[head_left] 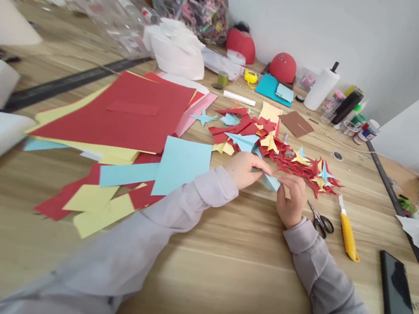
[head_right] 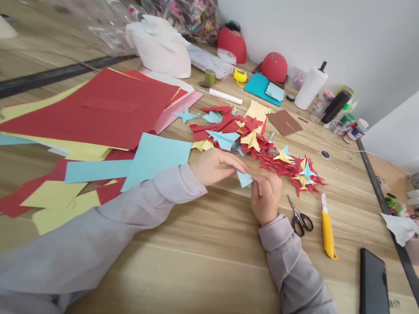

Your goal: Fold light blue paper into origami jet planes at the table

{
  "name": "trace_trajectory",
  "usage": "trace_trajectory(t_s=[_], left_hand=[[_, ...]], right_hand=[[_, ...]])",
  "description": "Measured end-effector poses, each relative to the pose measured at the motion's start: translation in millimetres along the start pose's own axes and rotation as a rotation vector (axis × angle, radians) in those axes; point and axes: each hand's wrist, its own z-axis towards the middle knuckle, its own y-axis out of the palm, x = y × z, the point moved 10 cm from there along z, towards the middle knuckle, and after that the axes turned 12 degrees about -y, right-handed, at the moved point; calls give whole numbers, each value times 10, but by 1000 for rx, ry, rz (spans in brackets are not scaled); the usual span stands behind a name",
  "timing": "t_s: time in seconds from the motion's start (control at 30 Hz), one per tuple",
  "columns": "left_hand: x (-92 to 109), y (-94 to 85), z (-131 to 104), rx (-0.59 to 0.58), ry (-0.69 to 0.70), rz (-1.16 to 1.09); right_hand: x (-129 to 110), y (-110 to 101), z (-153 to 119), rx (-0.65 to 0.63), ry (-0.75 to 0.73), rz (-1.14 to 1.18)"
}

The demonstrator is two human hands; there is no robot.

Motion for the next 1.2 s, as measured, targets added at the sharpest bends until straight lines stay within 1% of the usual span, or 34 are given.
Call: trace_trajectory(t_s=[0.1, 0.17, 0.23, 0.33, 0.47, 0.57, 0.7, 0.8, 0.87, 1.03, 1.2], left_hand=[[118, -53, -36, 31, 131, 116], [141, -73, -41, 46, 181, 195], [128, -39, -37, 34, 224, 316], [17, 80, -28, -8, 262, 546], [-248, 210, -57, -48, 220, 730], [-361, 222, -136, -17, 204, 724], [-403, 159, -237, 61, 217, 634], [-431, 129, -263, 89, 212, 588], [-455, 115, -259, 104, 191, 560], [-541, 90, -214, 154, 65, 547], [-596, 85, -175, 183, -75, 568]], right_hand=[[-55, -35, 6, 29, -43, 13], [-47, -35, -5, 33, -47, 13], [-4, 13, -25, -5, -30, -1], [52, 210, -70, -171, -15, 10], [59, 481, -146, -402, -31, 38], [38, 563, -172, -481, -37, 53], [38, 581, -190, -529, -1, 52], [63, 569, -189, -526, 22, 30], [118, 568, -190, -514, 64, 24], [262, 606, -212, -493, 174, 44], [309, 624, -220, -488, 201, 17]])
